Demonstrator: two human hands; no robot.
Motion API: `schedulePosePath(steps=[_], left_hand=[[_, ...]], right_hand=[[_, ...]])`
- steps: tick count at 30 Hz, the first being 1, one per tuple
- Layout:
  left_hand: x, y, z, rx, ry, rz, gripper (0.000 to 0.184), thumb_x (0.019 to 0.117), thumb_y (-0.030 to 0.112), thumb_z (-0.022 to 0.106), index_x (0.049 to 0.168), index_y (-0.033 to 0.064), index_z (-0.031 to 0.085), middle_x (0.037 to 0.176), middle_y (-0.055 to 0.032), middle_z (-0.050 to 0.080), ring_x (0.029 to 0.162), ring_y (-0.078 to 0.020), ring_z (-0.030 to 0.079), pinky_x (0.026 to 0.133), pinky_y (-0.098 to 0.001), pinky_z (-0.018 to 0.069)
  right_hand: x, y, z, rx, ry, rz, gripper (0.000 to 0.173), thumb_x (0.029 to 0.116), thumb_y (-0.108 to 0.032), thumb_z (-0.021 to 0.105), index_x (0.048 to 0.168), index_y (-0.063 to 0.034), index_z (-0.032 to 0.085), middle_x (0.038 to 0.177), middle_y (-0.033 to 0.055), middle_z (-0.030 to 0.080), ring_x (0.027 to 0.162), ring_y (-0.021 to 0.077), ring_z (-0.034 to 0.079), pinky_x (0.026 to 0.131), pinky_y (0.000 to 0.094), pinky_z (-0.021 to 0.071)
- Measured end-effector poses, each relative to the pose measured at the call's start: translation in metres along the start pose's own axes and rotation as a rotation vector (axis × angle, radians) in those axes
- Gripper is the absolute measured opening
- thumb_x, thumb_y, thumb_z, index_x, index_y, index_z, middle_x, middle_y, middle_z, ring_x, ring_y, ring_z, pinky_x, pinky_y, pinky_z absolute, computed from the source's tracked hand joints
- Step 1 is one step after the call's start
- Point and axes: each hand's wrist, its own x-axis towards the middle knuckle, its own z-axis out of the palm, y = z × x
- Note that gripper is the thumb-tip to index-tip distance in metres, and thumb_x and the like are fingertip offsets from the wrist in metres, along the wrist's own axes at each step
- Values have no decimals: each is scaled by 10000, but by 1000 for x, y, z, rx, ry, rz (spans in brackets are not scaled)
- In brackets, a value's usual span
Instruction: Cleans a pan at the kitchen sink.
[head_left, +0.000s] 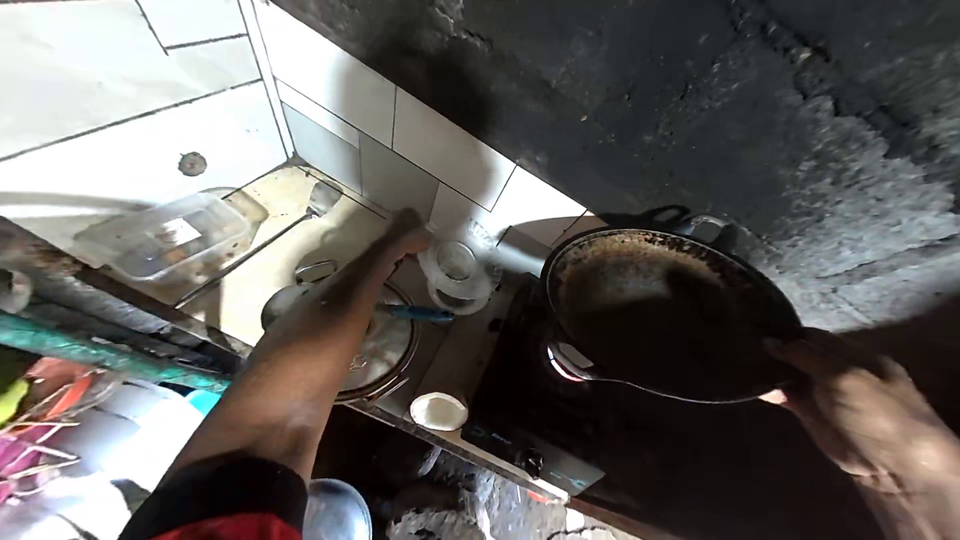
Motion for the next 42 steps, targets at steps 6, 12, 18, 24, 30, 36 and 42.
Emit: schedulePosePath(steps=[6,12,18,24,30,36,42], left_hand=[[-32,9,-55,-82,29,64,362,866,62,713,1197,-31,600,1015,-258,676,829,-368,709,742,-562,605],[-57,-2,-93,-103,83,84,339,883,85,709,1183,-32,604,1020,-256,678,823,-359,715,740,-558,608],[-61,-26,-108,-211,114,101,292,876,94,711,1130,-24,628,967,-226,700,780,-328,726,735,-538,618],[-61,-38,-110,-234,122,85,290,862,81,705,1128,-5,630,954,-214,701,736,-305,724,686,-515,622],[-60,-41,-112,-223,134,60,310,871,72,702,1161,-2,622,975,-221,697,758,-313,727,707,-519,622],[-56,-44,-106,-245,127,66,344,878,69,704,1194,-23,605,1015,-247,690,779,-341,727,717,-539,623],[-55,-48,-104,-250,132,61,318,868,52,708,1162,-21,611,1008,-250,687,786,-344,727,714,-540,623]], right_hand=[[0,-44,24,-136,51,7,94,1010,-99,586,1063,-38,634,792,57,688,588,148,680,524,320,617],[-2,-85,52,-321,52,-58,147,1008,-121,625,1129,-38,633,833,78,698,601,146,697,553,312,629],[5,-101,76,-455,72,-114,264,1012,-210,650,1217,-46,628,971,150,700,712,218,725,644,412,642],[9,-107,90,-622,96,-179,321,994,-280,671,1218,-54,629,1029,205,703,796,314,744,721,550,638],[7,-112,98,-773,142,-255,335,982,-296,689,1190,-41,628,1004,253,692,811,393,734,737,643,605],[9,-105,101,-834,175,-305,373,978,-339,691,1196,-41,639,977,269,695,828,450,711,746,699,556],[7,-75,100,-570,207,-192,372,989,-279,688,1258,-32,623,1066,246,683,858,354,726,755,589,609]])
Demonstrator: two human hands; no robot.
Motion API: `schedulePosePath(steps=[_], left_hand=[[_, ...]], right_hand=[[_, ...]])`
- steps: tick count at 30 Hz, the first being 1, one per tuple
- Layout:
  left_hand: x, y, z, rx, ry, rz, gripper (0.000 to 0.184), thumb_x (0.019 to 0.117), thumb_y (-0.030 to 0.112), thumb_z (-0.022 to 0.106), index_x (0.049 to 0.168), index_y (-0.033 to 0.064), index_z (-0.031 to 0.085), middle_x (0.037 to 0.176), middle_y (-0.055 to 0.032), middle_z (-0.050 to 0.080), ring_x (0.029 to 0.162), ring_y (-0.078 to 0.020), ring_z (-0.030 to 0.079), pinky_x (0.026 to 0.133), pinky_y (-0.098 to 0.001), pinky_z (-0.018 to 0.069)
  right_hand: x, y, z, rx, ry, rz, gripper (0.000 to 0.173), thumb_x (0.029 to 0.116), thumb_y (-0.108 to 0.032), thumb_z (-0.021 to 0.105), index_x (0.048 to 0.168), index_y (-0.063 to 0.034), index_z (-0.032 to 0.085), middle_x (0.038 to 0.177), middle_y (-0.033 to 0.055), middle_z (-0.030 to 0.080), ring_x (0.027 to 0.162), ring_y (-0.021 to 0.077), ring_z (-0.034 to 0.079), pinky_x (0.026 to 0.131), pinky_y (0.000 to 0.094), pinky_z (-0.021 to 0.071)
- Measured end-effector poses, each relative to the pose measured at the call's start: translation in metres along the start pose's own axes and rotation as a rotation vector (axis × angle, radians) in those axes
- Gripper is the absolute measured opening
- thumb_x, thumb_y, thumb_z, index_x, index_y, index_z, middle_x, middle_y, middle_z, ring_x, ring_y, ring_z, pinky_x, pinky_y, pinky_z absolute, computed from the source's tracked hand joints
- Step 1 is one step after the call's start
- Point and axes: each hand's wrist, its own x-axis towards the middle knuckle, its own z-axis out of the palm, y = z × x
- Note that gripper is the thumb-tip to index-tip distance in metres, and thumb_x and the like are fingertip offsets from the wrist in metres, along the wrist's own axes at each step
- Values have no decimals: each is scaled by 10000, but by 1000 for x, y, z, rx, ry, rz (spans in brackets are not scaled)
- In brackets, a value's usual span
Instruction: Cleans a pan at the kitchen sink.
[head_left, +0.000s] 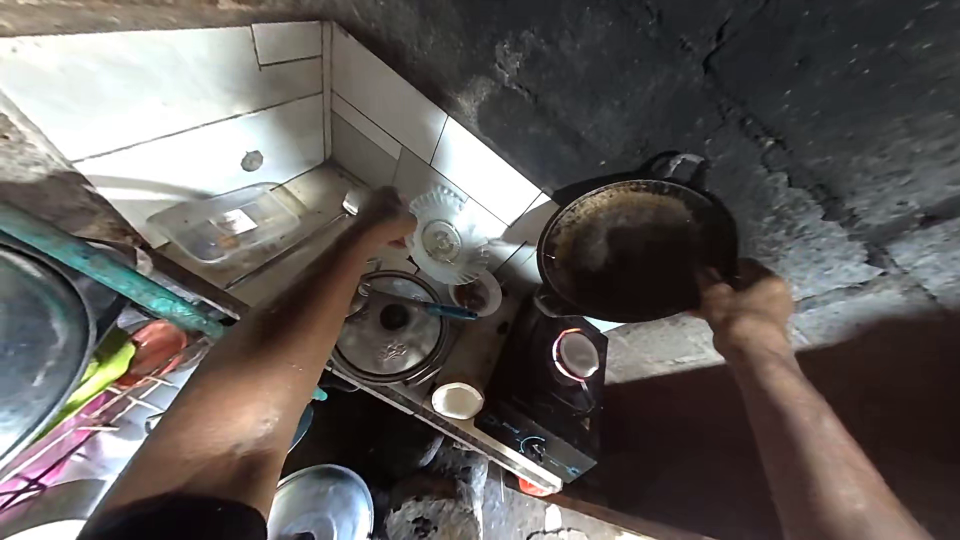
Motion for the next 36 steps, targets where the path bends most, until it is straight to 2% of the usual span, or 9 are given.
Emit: schedulePosePath(steps=[2,6,16,20,23,26,28,33,36], left_hand=[[-1,1,2,-7,-9,-12,331,877,55,707,1181,-28,605,1029,-258,682,802,-349,726,733,-546,620],[0,7,7,30,-1,-45,314,876,58,707,1167,-23,622,999,-240,696,793,-335,728,732,-536,620],[13,13,42,128,-31,-132,341,869,47,708,1197,-16,638,1064,-259,688,864,-371,721,776,-571,604],[26,9,70,172,-59,-164,425,908,86,681,1277,-79,548,1143,-304,635,938,-407,691,802,-576,584],[37,10,96,321,-41,-140,357,899,136,705,1142,-104,600,1101,-311,646,945,-426,692,797,-596,579],[50,14,123,429,-97,-137,379,908,134,714,1158,-126,599,1177,-328,617,1058,-447,654,869,-604,547],[63,4,141,468,-101,-101,359,879,131,733,1108,-123,624,1136,-321,637,1030,-451,661,844,-612,550],[48,11,166,441,-170,-118,466,958,114,683,1293,-170,525,1352,-363,524,1250,-476,554,1006,-577,488],[43,9,171,476,-160,-113,404,940,100,694,1229,-158,578,1299,-350,568,1215,-470,576,996,-594,481]], right_hand=[[-11,9,7,228,0,114,358,1016,-219,649,1312,-28,584,1087,200,676,819,261,742,705,463,654],[-32,26,22,608,21,295,244,1042,-134,573,1227,25,573,921,152,688,681,218,731,592,385,656],[-50,65,40,1139,-49,436,208,1055,-92,471,1150,62,573,934,180,694,735,236,717,632,385,642],[-53,72,33,1204,-59,425,207,1061,-68,434,1133,60,580,948,179,704,773,230,724,657,369,640],[-57,79,26,1202,-67,413,202,1066,-74,430,1121,49,580,949,165,706,782,221,728,670,368,645],[-61,87,18,1203,-63,388,216,1083,-93,399,1103,27,578,922,141,706,736,206,720,645,364,647],[-64,92,12,1209,-62,388,218,1082,-90,390,1084,14,582,913,129,711,730,194,721,636,350,644],[-65,111,-5,1180,-67,355,202,1061,-75,415,1098,-5,601,934,112,713,764,177,720,650,342,640],[-64,121,-16,1167,-72,331,217,1053,-75,407,1098,-23,613,937,90,720,768,153,724,644,326,641]])
